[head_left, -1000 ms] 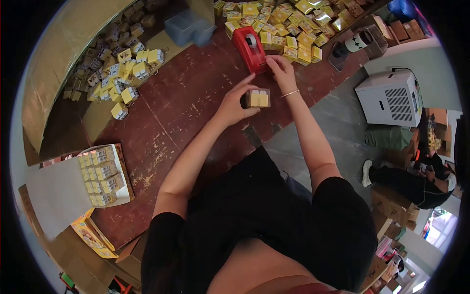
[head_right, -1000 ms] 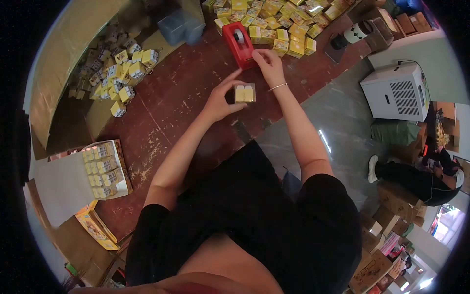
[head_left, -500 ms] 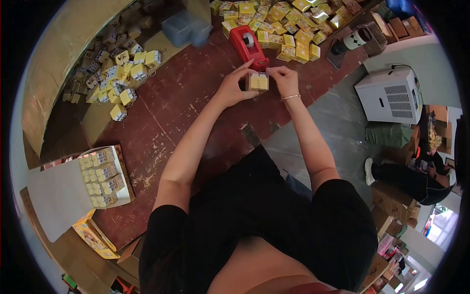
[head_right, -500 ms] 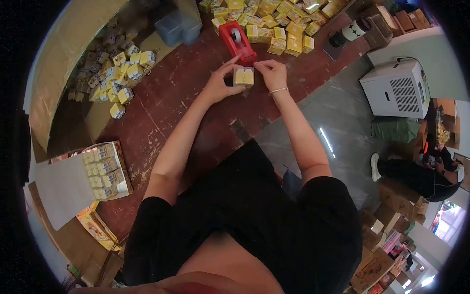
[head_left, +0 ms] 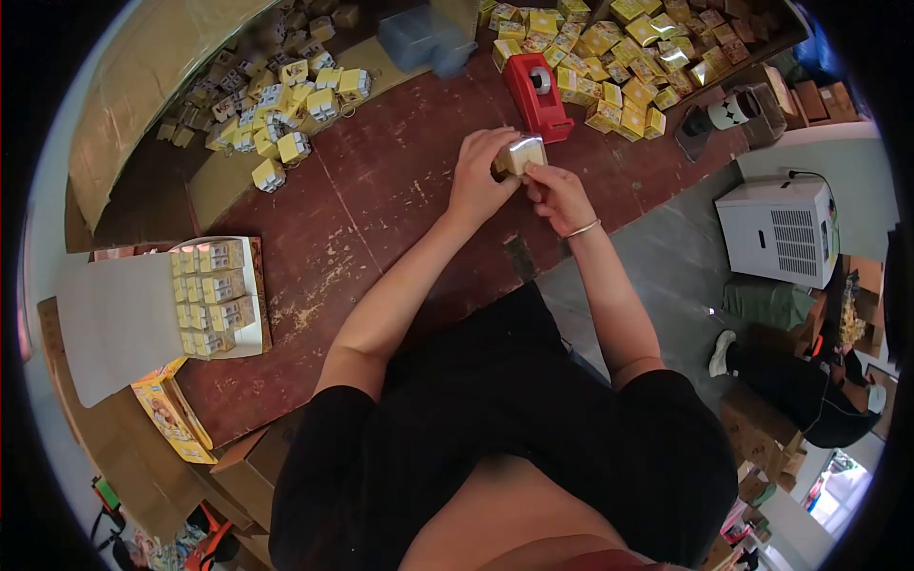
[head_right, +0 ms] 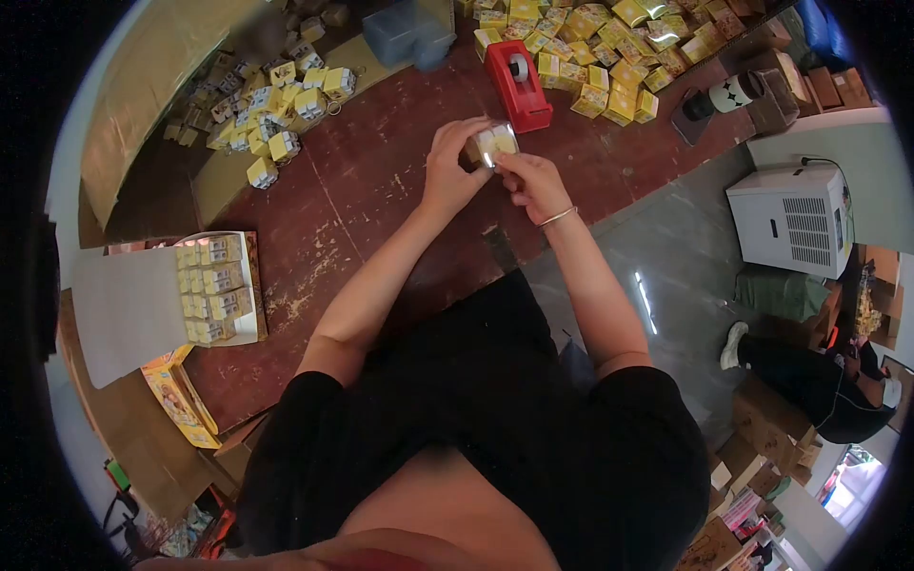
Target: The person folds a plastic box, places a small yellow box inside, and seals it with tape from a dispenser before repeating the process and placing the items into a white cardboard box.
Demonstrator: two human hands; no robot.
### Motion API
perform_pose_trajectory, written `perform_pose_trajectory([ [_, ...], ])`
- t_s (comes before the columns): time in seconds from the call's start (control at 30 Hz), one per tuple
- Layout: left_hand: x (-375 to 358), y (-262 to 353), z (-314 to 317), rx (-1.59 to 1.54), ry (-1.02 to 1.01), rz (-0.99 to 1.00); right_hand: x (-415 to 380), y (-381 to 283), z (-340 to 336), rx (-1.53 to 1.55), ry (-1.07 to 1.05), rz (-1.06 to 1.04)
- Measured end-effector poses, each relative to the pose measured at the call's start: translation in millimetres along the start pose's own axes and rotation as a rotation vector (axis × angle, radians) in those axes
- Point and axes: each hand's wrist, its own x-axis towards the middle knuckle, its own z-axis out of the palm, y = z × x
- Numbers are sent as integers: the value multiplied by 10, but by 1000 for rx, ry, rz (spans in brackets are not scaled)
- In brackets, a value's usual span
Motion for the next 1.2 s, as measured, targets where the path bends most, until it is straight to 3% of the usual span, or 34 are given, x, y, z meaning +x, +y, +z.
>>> perform_pose_trajectory([
  [0.07, -20, 86, -92, -66, -41, -107, 33, 40, 64, -5, -34, 71],
  [0.13, -68, 166, -152, -134, -83, -212, 114, 193, 152, -292, 189, -456],
  [0.23, -121, 181, -153, -334, -205, -388, 129, 151, 136, -420, -5, -611],
  [0.27, -107, 130, -175, -325, -262, -383, 112, 111, 125, -420, -5, -611],
  [0.33, -85, 180, -222, -316, -319, -381, 11, 18, 143, -378, 43, -317],
  [0.37, -90, 236, -239, -618, -152, -486, -20, -12, 164, -378, 42, -318],
  [0.43, -125, 226, -156, -1121, 143, -640, -68, -38, 207, 5, -45, -323],
  [0.47, -169, 214, -76, -1121, 142, -640, -77, -4, 242, 5, -44, -324],
  [0.57, -275, 114, 58, -1536, -26, -955, -48, 37, 231, 143, -32, -268],
  [0.63, -180, 98, 82, -1508, 50, -943, 37, -170, -15, -302, -64, -318],
  [0.67, -131, 90, 104, -1477, 127, -930, 76, -334, -119, -343, 111, -319],
  [0.7, -103, 54, 152, -1478, 128, -932, 201, -411, -227, -405, 207, -462],
  [0.77, -77, -36, 305, -1438, -108, -960, 639, -448, -496, -650, 360, -675],
  [0.9, 14, -100, 590, -1315, -151, -960, 884, -455, -589, -746, 286, -677],
  [0.97, 36, -134, 617, -1366, -75, -977, 572, -523, -388, -796, 433, -837],
  [1.1, -14, -164, 609, -1382, -115, -944, 609, -176, -599, -878, 478, -711],
  [1.2, 32, -152, 447, -1353, -119, -899, 447, -176, -577, -682, 410, -827],
])
